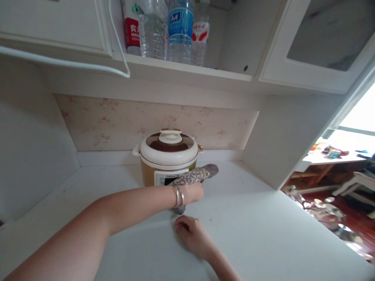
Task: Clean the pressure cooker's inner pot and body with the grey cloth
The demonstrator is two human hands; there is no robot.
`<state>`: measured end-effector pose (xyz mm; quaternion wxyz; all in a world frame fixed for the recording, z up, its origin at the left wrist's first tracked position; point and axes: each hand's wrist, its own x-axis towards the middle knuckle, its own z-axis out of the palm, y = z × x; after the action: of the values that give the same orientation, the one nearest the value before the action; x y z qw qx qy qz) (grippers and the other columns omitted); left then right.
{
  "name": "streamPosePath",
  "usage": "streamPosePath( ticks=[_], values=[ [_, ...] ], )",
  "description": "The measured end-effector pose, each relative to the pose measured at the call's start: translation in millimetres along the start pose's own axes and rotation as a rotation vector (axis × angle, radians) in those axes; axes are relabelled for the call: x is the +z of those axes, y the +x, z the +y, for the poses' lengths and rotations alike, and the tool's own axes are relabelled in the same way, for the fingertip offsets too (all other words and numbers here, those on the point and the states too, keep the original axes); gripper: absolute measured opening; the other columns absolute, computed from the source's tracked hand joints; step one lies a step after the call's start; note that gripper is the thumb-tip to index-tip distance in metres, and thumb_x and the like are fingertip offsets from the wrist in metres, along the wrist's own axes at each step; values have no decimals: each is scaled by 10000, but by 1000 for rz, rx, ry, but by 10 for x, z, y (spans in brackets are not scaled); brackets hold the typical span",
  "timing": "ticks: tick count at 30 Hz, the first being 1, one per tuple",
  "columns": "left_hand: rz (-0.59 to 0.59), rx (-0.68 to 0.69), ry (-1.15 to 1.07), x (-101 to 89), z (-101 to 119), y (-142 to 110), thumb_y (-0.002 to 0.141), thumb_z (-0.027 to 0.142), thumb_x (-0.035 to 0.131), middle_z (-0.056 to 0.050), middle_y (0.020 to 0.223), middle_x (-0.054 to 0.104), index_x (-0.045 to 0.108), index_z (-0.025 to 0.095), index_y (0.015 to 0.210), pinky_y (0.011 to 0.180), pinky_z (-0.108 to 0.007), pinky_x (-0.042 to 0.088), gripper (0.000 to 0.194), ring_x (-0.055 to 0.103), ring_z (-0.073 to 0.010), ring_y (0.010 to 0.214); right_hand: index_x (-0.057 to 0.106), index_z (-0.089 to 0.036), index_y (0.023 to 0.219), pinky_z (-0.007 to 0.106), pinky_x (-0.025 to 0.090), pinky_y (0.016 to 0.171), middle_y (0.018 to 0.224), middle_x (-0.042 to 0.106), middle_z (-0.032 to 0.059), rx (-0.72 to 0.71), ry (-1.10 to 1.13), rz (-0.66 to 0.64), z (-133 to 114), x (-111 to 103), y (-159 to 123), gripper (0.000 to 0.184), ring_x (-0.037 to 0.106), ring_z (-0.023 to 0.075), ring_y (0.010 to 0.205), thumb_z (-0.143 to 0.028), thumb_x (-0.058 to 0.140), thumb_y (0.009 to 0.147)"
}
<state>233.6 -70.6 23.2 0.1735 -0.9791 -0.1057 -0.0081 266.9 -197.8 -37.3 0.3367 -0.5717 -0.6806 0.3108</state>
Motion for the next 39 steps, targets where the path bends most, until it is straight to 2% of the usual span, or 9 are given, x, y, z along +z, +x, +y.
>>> streamPosePath(
  ticks=[4, 10, 15, 19, 23, 28, 32, 35, 39],
  values=[
    [-51, 2, 1, 126, 77, 37, 675, 10, 667, -89, 708, 728, 688, 193, 592, 671, -303, 506, 202, 673, -212, 693, 719, -186, 887, 224, 411, 689, 833, 723, 26, 9, -20, 8, -5, 6, 3, 251, 627, 151, 754, -125, 489, 809],
    [-81, -209, 97, -106, -229, 554, 615, -8, 677, -193, 924, 738, 756, 116, 782, 929, -480, 459, 222, 658, -359, 967, 723, -197, 904, 214, 415, 718, 865, 725, 20, -3, -36, 8, -7, -9, 12, 278, 635, 147, 787, -118, 479, 798],
    [-75, -278, 84, -121, -267, 779, 598, -9, 677, -179, 888, 738, 758, 101, 759, 934, -451, 462, 211, 655, -360, 972, 714, -194, 936, 210, 421, 725, 872, 725, 21, -5, -26, -11, -4, -46, -23, 277, 638, 143, 791, -135, 468, 821],
    [-63, -211, 94, 51, 5, 390, 624, -29, 616, -141, 792, 730, 749, 118, 751, 815, -384, 521, 236, 685, -296, 827, 715, -189, 920, 215, 424, 723, 879, 727, 26, -13, -22, -19, -12, -67, -39, 262, 637, 147, 797, -143, 474, 829],
    [5, -76, 115, 132, 166, -140, 747, -23, 477, -149, 970, 723, 740, 139, 955, 763, -334, 545, 372, 690, -249, 882, 725, -193, 915, 225, 425, 719, 888, 731, 28, -17, -31, -12, -18, -68, -29, 274, 639, 151, 792, -145, 469, 829],
    [121, 43, 149, -292, -122, -562, 855, 4, 370, -145, 1078, 703, 641, 114, 1159, 803, -315, 546, 422, 696, -213, 899, 724, -191, 922, 227, 429, 717, 867, 726, 29, -12, -13, -4, -40, -73, -29, 274, 638, 155, 790, -150, 471, 823],
    [483, -109, 195, -632, -372, -874, 938, 117, 369, -170, 1380, 550, 562, 89, 1261, 1111, -397, 366, 378, 508, -237, 1292, 720, -186, 933, 233, 426, 707, 830, 718, 27, 7, -11, 0, -11, -41, -23, 270, 631, 154, 764, -170, 470, 830],
    [586, -176, 136, -458, -380, -1167, 937, 154, 405, -103, 1398, 554, 591, 170, 1237, 1177, -423, 260, 353, 464, -214, 1337, 714, -184, 942, 237, 421, 705, 828, 716, 25, -5, -9, 16, 36, -6, -8, 262, 628, 153, 759, -199, 471, 844],
    [791, -532, -131, 62, -372, -1488, 904, 214, 467, -101, 1150, 702, 616, 208, 1159, 1036, -354, 441, 295, 647, -209, 1099, 708, -176, 925, 242, 418, 697, 811, 711, 25, 17, 7, 26, 33, -12, 11, 250, 626, 155, 755, -213, 476, 841]
  ],
)
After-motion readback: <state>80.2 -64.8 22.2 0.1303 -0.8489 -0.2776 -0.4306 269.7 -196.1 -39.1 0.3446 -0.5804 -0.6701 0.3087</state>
